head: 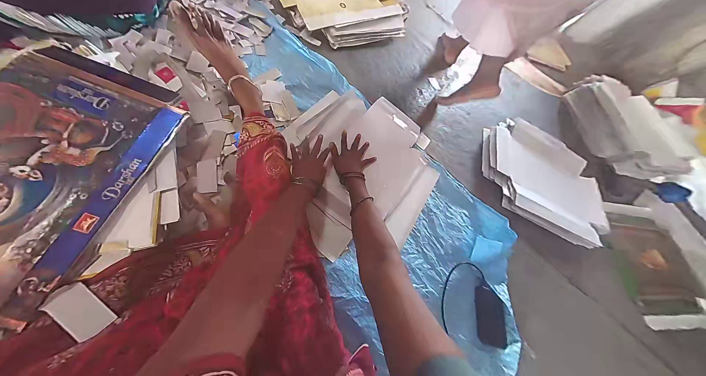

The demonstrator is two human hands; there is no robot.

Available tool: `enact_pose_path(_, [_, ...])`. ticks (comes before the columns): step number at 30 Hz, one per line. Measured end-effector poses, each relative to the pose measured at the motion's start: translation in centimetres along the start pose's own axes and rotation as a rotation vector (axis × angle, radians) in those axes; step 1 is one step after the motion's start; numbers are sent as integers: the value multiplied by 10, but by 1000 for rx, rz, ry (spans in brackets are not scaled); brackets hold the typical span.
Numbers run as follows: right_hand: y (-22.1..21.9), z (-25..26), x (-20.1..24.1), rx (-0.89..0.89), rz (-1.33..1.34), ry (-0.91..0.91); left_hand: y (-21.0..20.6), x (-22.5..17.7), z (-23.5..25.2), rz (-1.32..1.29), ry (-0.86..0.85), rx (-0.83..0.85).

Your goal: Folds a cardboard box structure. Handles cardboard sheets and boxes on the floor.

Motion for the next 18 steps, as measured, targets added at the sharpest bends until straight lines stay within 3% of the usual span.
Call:
enact_pose_path(6, [-5,-1,-2,-7,17,7,-16,16,16,7,170,124])
enact_pose_path(10, [0,-2,-2,19,40,6,-15,17,20,34,160,109])
enact_pose_path(14, [16,-7,28,-128,82,207,-14,16,17,46,159,52])
enact_pose_path(18, [-6,-11,45,40,155,240,-12,9,13,15,138,46])
Point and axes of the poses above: each hand's wrist, its own z-axis towards the middle knuckle, its own y-axis out of the back of the hand, x = y × z, the point moved 7 cm from there along z, towards the middle knuckle, and after that the axes turned 6 degrees about -x, right-handed, at the moved point
